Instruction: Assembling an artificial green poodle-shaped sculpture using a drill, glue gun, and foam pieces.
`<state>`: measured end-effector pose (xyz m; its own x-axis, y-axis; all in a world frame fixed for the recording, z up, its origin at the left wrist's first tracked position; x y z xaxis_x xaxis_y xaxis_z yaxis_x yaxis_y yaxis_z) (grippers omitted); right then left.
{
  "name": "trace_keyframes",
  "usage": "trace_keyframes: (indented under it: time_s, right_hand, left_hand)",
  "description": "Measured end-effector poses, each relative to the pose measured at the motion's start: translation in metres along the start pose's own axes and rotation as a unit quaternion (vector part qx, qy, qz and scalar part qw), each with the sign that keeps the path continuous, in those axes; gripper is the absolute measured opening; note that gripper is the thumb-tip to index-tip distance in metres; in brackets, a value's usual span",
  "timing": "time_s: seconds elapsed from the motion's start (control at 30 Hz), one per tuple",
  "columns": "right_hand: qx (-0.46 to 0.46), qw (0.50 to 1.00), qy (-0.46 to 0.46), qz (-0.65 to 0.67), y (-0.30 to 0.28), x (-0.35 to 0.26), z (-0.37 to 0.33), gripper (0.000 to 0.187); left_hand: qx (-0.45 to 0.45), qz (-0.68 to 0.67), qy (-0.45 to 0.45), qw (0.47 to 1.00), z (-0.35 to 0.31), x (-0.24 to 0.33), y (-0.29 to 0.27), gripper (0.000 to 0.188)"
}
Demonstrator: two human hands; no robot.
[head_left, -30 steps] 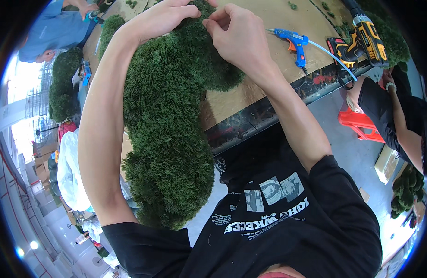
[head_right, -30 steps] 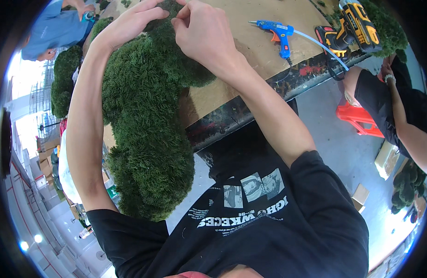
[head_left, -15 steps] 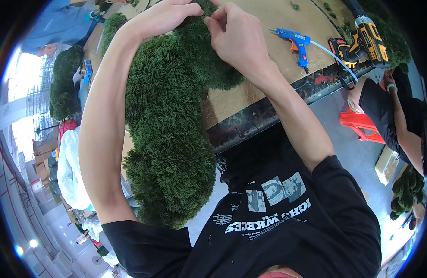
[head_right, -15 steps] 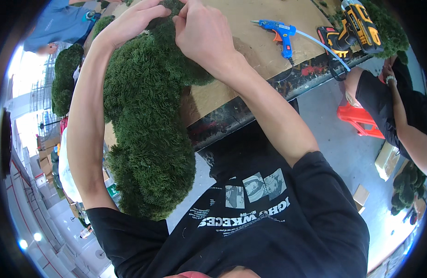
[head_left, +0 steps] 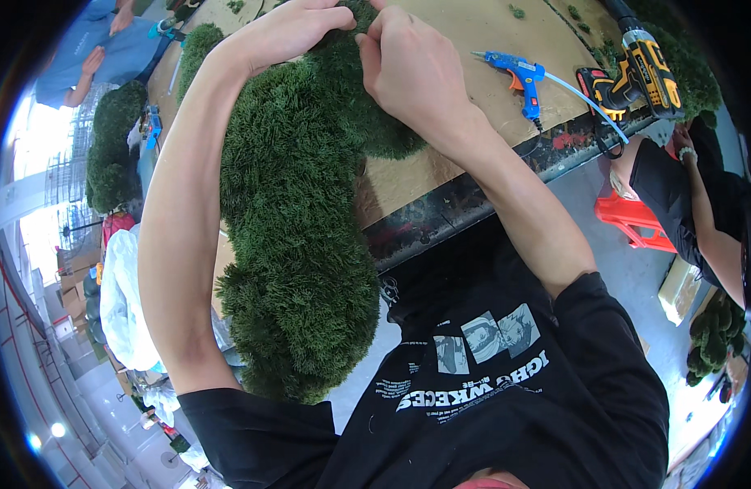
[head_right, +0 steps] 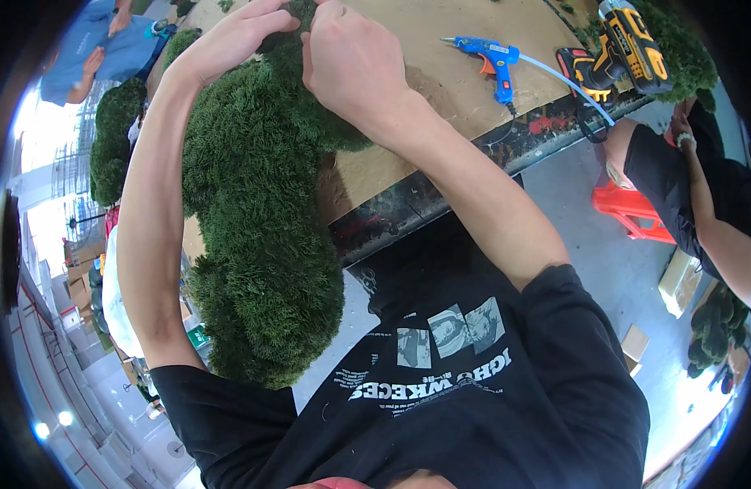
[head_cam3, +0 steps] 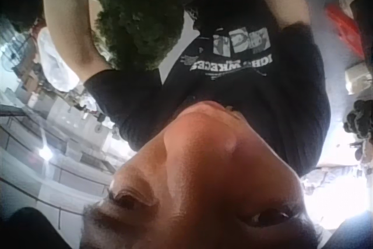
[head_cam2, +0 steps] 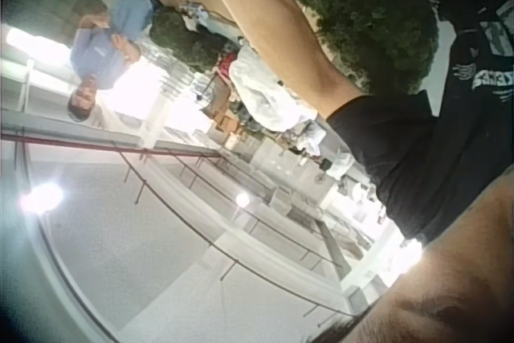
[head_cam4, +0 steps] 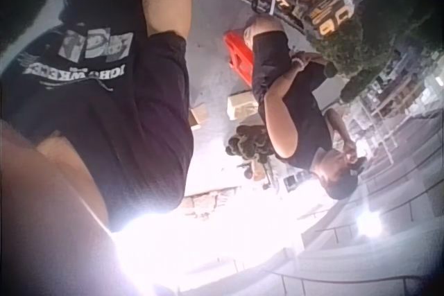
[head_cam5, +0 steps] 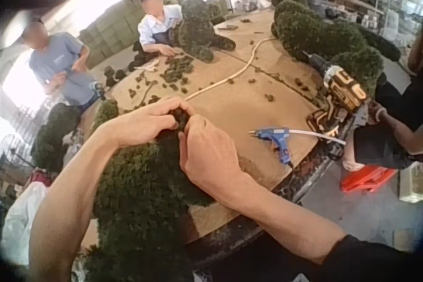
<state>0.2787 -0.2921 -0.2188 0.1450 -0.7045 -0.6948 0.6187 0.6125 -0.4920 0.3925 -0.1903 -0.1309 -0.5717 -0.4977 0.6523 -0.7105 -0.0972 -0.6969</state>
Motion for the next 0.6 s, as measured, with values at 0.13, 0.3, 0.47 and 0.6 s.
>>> trace_keyframes:
  time_s: [0.13,0.3,0.47,0.6]
  right_hand:
    - [-0.017,1.000,-0.022,-0.004,0.002,0.001,0.004,0.017]
    - [0.012,0.996,-0.062,0.055,-0.002,0.008,0.002,0.016]
    - [0.031,0.990,-0.091,0.102,-0.005,0.010,0.000,0.015]
    - [0.020,0.993,-0.063,0.102,-0.002,0.015,-0.004,0.015]
  left_hand:
    - [0.013,0.019,0.032,0.999,0.002,-0.003,0.000,0.037]
    - [0.004,0.000,0.000,1.000,0.001,-0.003,-0.001,0.036]
    - [0.009,0.024,-0.005,1.000,0.001,0.001,-0.002,0.036]
    - [0.004,0.019,-0.015,1.000,0.002,-0.002,-0.002,0.037]
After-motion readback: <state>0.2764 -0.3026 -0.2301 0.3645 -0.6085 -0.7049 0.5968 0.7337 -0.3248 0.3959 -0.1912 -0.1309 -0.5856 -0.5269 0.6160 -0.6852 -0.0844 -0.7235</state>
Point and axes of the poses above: each hand's wrist, its own z-axis towards the middle knuckle, its own y-axis out of the palm, x = y × z, the point moved 2 cm from there along z, towards the middle knuckle, and after that the axes turned 4 degrees about y, right-handed, at the moved point
